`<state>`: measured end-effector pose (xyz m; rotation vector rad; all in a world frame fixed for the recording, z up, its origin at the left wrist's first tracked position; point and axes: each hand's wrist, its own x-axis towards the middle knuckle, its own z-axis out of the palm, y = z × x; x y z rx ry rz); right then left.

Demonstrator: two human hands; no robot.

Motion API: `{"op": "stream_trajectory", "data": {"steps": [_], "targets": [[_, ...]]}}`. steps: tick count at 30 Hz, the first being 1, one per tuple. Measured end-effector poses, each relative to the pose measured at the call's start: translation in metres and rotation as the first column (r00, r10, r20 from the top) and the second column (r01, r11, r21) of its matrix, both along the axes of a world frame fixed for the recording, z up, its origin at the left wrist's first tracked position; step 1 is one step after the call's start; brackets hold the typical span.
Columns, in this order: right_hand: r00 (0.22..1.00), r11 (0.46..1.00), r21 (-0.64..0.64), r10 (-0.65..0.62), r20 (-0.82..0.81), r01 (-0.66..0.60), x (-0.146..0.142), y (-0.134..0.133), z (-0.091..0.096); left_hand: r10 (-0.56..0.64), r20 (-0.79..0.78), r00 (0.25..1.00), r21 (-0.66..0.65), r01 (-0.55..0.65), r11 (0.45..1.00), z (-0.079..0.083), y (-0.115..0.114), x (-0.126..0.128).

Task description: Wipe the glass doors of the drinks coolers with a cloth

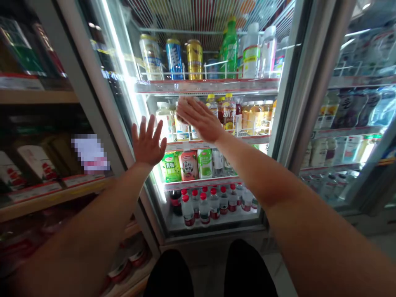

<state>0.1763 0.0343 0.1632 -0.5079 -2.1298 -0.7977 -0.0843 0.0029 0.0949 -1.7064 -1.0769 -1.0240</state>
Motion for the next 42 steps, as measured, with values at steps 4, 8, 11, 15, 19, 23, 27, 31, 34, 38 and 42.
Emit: {"op": "stream_trajectory", "data": {"steps": [4,8,11,15,19,23,27,31,34,38,42], "targets": [[0.955,0.999,0.010,-0.031,-0.295,0.035,0.002,0.003,0.011,-0.005,-0.001,1.000,0.001,0.005,1.000,0.000,0.000,0.000],[0.999,0.999,-0.027,0.037,0.000,-0.037,-0.001,-0.002,-0.005,-0.006,0.026,1.000,-0.054,0.008,0.999,0.000,0.000,0.000],[0.992,0.996,-0.040,0.080,0.097,-0.077,0.004,0.001,-0.001,-0.025,0.062,0.998,-0.083,0.030,0.996,0.001,0.001,0.000],[0.977,0.999,0.030,0.050,-0.206,-0.045,0.012,0.012,0.010,-0.028,0.080,0.996,-0.077,0.035,0.996,0.001,0.003,0.000],[0.993,0.997,0.045,0.071,-0.096,-0.067,0.016,0.010,-0.004,-0.052,0.094,0.994,-0.078,0.059,0.995,0.001,0.002,0.001],[0.996,0.996,0.026,0.079,0.031,-0.079,0.030,0.013,0.008,-0.042,0.088,0.995,-0.075,0.049,0.996,0.001,0.003,0.001],[0.937,0.992,0.122,0.063,-0.345,-0.022,0.037,0.025,0.030,-0.043,0.088,0.995,-0.085,0.051,0.995,0.001,0.005,0.000],[0.985,0.996,0.066,0.065,-0.159,-0.055,0.018,0.019,0.024,-0.022,0.059,0.998,-0.069,0.026,0.997,0.000,0.006,-0.001],[0.999,0.999,0.021,0.029,0.031,-0.029,0.003,0.009,0.032,-0.016,0.039,0.999,-0.049,0.018,0.999,0.000,0.005,-0.002],[0.944,0.994,0.061,-0.068,-0.322,0.093,-0.018,0.001,0.063,-0.034,0.066,0.997,-0.046,0.037,0.998,0.000,0.003,0.000],[0.931,0.994,0.083,-0.040,-0.363,0.076,-0.048,-0.001,0.060,-0.049,0.079,0.996,-0.067,0.054,0.996,0.000,0.003,0.000]]}}
